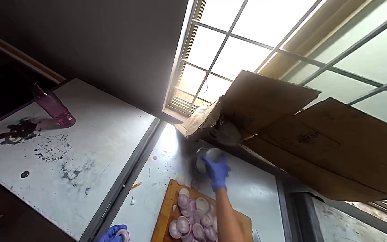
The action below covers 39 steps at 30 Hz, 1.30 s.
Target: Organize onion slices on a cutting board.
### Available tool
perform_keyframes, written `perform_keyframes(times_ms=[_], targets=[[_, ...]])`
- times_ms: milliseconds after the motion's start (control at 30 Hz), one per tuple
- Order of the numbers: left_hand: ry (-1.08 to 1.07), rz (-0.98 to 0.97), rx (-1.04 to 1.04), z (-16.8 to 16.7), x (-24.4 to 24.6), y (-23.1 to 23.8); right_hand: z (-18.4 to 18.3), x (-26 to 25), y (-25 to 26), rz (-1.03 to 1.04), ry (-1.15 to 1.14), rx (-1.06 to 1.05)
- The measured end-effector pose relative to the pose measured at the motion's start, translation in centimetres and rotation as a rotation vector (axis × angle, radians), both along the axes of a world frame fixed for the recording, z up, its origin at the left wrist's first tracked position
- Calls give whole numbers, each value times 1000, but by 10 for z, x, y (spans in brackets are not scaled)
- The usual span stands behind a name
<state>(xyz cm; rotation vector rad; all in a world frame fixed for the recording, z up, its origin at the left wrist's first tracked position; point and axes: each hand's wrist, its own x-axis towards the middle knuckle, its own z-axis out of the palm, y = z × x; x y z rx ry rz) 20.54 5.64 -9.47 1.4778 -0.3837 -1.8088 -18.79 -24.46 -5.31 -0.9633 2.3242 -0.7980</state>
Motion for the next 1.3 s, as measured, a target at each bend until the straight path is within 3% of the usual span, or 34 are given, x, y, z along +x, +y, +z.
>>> perform_keyframes(times_ms=[100,167,233,367,500,567,667,767,833,867,933,1000,1067,1167,1233,1300], targets=[[5,-62,3,8,15,-23,20,-10,69,-6,-647,-446],[33,-65,15,21,19,-42,40,20,121,-52,-1148,-591],[49,-54,-18,39,20,-65,39,59,166,-89,-1397,-539],[32,-86,-114,75,18,-94,-10,139,214,-112,-1641,-409],[-24,-257,-118,66,13,-96,-46,176,235,-124,-1903,-110],[-83,-306,-84,53,4,-91,-41,180,239,-191,-1746,164],[-249,-377,-109,36,-14,-86,-29,187,248,-101,-1004,372],[-414,-485,-167,20,-26,-82,-8,193,266,266,-250,117],[-426,-459,-179,21,-29,-78,-3,197,263,525,-4,-178],[-406,-424,-187,23,-31,-75,-3,201,254,636,1,-225],[-425,-363,-211,26,-33,-72,-3,210,233,799,-210,-39],[-579,-350,-200,27,-34,-69,-10,219,216,792,-412,120],[-770,-329,-168,33,-36,-71,-15,225,207,739,-535,127],[-949,-369,-159,43,-40,-76,-5,231,209,812,-353,169],[-904,-382,-190,36,-44,-81,13,222,219,792,-228,156],[-861,-398,-210,26,-43,-91,15,204,220,643,-76,40]])
